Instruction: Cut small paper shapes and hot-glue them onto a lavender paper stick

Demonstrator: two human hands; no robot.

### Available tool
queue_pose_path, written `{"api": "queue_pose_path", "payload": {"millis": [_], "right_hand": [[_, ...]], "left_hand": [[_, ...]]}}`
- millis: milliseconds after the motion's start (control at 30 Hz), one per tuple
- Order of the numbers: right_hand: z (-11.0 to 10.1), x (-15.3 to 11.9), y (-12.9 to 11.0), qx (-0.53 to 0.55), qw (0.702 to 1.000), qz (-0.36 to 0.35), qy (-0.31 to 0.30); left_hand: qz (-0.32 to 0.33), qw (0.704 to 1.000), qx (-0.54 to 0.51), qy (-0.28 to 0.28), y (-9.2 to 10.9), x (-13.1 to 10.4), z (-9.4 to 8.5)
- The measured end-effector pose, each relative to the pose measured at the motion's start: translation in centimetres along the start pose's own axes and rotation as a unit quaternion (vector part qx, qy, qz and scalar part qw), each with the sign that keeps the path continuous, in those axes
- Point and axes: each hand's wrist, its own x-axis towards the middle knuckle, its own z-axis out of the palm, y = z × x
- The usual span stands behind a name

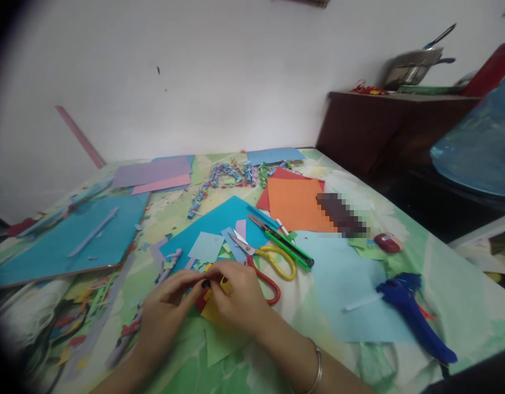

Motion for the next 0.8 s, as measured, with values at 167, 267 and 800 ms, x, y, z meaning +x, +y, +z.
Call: {"api": "queue_pose_path", "payload": {"millis": [167, 267, 800], "right_hand": [[-0.16, 0.01, -0.25, 0.008, 1.0, 0.019, -0.02], [-0.18, 0.08, -0.21, 0.018, 0.999, 0.04, -0.022], [-0.62, 0.75, 0.19, 0.089, 0.982, 0.152, -0.068]], "left_hand": [[-0.026, 0.999, -0.015, -0.013, 0.17, 0.27, -0.29], [-0.024, 0.999, -0.015, -0.016, 0.19, 0.29, -0.38], [-0.051, 0.998, -0.018, 0.017, -0.13, 0.43, -0.29]]}}
